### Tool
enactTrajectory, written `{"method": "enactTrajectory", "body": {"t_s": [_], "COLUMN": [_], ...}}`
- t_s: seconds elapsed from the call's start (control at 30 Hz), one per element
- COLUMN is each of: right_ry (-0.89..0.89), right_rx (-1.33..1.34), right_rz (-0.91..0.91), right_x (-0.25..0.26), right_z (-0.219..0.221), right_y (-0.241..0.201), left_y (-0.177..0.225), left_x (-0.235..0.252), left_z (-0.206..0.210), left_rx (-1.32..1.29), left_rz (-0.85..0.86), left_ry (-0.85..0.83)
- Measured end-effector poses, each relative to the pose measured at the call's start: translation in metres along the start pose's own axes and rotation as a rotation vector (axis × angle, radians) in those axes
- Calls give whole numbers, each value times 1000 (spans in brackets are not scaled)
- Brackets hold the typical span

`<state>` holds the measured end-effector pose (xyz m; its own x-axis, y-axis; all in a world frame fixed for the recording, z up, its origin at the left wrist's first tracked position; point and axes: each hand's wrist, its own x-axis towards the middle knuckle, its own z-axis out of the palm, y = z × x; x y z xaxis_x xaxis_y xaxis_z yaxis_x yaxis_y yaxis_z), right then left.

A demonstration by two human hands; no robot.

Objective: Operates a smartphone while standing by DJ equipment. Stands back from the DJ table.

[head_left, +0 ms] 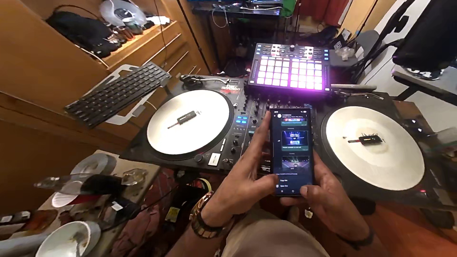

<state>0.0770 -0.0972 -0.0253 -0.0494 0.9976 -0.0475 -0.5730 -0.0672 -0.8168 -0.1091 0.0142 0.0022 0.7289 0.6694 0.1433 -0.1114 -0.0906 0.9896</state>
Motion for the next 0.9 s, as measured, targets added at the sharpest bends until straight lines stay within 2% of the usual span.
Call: {"method": "enactTrajectory", "body": {"t_s": [0.23,0.57,0.9], "right_ry": [-2,139,142], "right_rx": [7,-67,-58], "right_rz": [6,-19,-4], "right_x": [0,6,6], "right_z": [1,11,12], "right_y": [1,2,2], "left_y": [0,1,1], "left_x": [2,1,3], "left_z": [1,3,3], "left_rx": [-79,-81,-81], "left_rz": [35,17,28], "left_ry": [-14,11,2]}}
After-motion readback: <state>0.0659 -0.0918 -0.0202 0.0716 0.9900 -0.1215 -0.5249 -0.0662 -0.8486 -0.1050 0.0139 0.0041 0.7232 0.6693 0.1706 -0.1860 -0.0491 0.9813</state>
